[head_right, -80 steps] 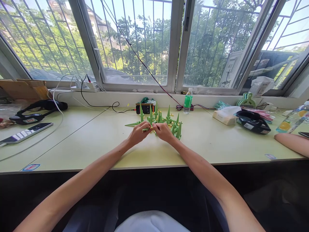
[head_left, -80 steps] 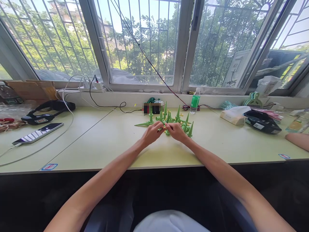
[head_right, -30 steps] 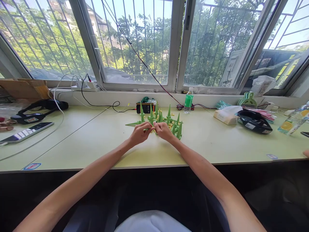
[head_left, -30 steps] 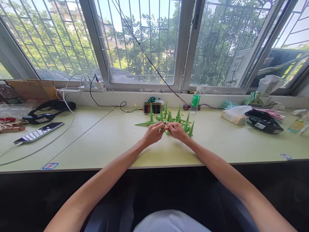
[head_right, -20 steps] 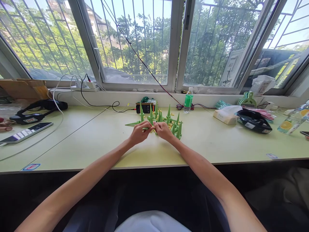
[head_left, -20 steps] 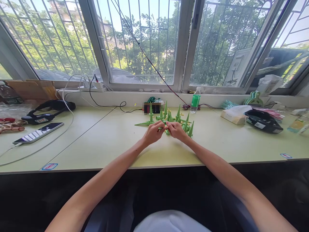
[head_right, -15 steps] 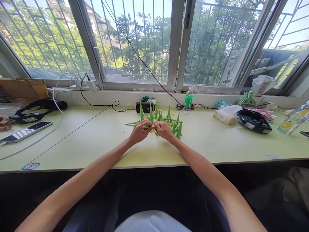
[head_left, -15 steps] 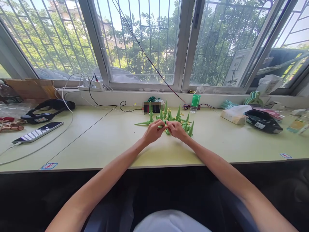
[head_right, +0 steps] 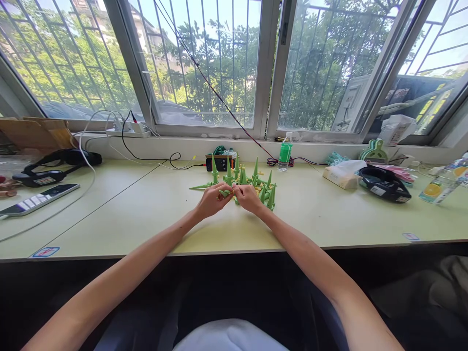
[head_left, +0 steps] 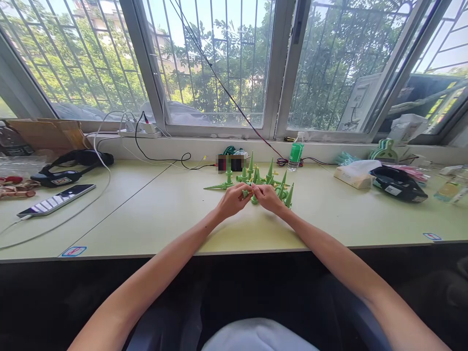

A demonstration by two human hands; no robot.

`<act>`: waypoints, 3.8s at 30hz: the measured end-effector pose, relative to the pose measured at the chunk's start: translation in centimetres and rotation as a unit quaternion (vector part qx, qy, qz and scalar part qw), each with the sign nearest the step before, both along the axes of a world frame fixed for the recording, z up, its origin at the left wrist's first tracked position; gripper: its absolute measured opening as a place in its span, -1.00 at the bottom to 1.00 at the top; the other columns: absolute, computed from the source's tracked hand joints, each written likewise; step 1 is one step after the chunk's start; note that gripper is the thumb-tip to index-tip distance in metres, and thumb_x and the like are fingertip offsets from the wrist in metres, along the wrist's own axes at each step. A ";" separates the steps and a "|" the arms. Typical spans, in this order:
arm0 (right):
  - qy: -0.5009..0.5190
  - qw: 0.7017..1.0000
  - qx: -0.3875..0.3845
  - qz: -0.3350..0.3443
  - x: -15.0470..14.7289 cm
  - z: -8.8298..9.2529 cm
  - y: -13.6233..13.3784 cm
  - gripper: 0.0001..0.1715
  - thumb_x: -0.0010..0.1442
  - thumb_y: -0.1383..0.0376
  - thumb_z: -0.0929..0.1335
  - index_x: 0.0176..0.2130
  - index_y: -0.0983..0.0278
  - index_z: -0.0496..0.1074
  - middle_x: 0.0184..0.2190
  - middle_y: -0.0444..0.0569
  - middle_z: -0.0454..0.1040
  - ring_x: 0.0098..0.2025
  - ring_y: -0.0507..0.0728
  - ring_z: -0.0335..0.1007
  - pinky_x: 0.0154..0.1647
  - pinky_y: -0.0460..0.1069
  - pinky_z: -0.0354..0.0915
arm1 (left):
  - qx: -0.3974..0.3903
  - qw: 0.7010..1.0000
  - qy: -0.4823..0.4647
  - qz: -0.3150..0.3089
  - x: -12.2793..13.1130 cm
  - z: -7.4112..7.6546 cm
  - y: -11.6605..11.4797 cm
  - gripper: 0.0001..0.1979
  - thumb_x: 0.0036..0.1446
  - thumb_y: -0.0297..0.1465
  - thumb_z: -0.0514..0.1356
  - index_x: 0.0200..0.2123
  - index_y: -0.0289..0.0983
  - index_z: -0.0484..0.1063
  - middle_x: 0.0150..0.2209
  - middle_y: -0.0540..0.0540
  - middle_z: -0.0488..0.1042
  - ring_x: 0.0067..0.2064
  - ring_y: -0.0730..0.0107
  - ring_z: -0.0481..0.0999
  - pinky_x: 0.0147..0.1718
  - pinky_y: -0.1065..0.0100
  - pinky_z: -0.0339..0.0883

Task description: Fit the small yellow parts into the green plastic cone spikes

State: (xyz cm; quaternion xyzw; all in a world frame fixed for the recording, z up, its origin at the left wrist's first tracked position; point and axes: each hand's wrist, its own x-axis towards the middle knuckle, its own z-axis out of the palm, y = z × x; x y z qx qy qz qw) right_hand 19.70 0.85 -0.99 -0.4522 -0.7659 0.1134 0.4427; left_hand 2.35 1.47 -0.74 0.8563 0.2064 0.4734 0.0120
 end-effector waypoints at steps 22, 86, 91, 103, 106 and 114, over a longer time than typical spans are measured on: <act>-0.122 0.992 0.016 0.040 -1.8 -2.3 -1.2 -0.32 0.43 -0.01 0.07 -0.56 0.27 0.29 -0.64 -0.12 0.30 -0.58 -0.01 0.11 -0.45 -0.05 -0.06 | -0.103 0.965 -0.100 0.222 -3.8 2.5 2.8 -0.91 0.12 -0.35 0.20 -0.34 -0.26 0.42 -0.51 0.03 0.44 -0.54 0.51 0.33 -0.41 0.42 0.29; -0.315 0.946 -0.075 -0.021 -1.6 -0.4 -2.0 -0.39 0.38 0.17 0.20 0.34 0.29 0.18 -0.13 0.12 0.59 -0.10 0.22 0.53 -0.10 -0.01 0.29 | -0.182 0.942 0.167 0.228 -4.1 0.8 3.6 -0.65 0.13 -0.15 0.13 -0.50 -0.30 0.45 -0.58 -0.02 0.35 -0.50 0.43 0.25 -0.49 0.37 0.02; -0.349 0.934 -0.072 -0.021 -2.2 0.0 -2.3 -0.39 0.41 0.15 0.16 0.36 0.28 0.14 -0.09 0.17 0.58 -0.04 0.26 0.52 -0.06 0.03 0.30 | -0.181 0.937 0.169 0.248 -4.1 0.8 3.6 -0.66 0.13 -0.16 0.13 -0.50 -0.30 0.46 -0.57 -0.04 0.38 -0.50 0.41 0.27 -0.49 0.37 0.02; -0.399 0.916 -0.048 -0.019 -3.3 0.3 -1.7 -0.49 0.43 0.19 0.09 0.23 0.25 0.31 -0.10 0.18 0.57 -0.11 0.28 0.54 -0.12 0.06 0.32 | -0.186 0.918 0.208 0.282 -3.9 0.6 3.5 -0.65 0.15 -0.16 0.12 -0.40 -0.31 0.56 -0.51 -0.11 0.47 -0.42 0.31 0.40 -0.47 0.36 0.09; -0.393 0.918 -0.049 -0.017 -3.0 0.2 -1.9 -0.49 0.43 0.18 0.10 0.24 0.22 0.31 -0.10 0.16 0.58 -0.10 0.27 0.54 -0.13 0.05 0.32 | -0.183 0.917 0.219 0.281 -3.8 0.5 3.5 -0.64 0.16 -0.17 0.11 -0.38 -0.31 0.58 -0.50 -0.12 0.49 -0.41 0.29 0.42 -0.43 0.36 0.15; -0.378 0.923 -0.064 -0.032 -2.9 0.4 -2.3 -0.45 0.41 0.16 0.13 0.31 0.21 0.22 -0.11 0.15 0.58 -0.10 0.26 0.54 -0.14 0.03 0.32 | -0.178 0.917 0.220 0.281 -3.9 0.4 3.8 -0.64 0.17 -0.17 0.12 -0.37 -0.32 0.59 -0.48 -0.14 0.52 -0.38 0.26 0.47 -0.39 0.35 0.22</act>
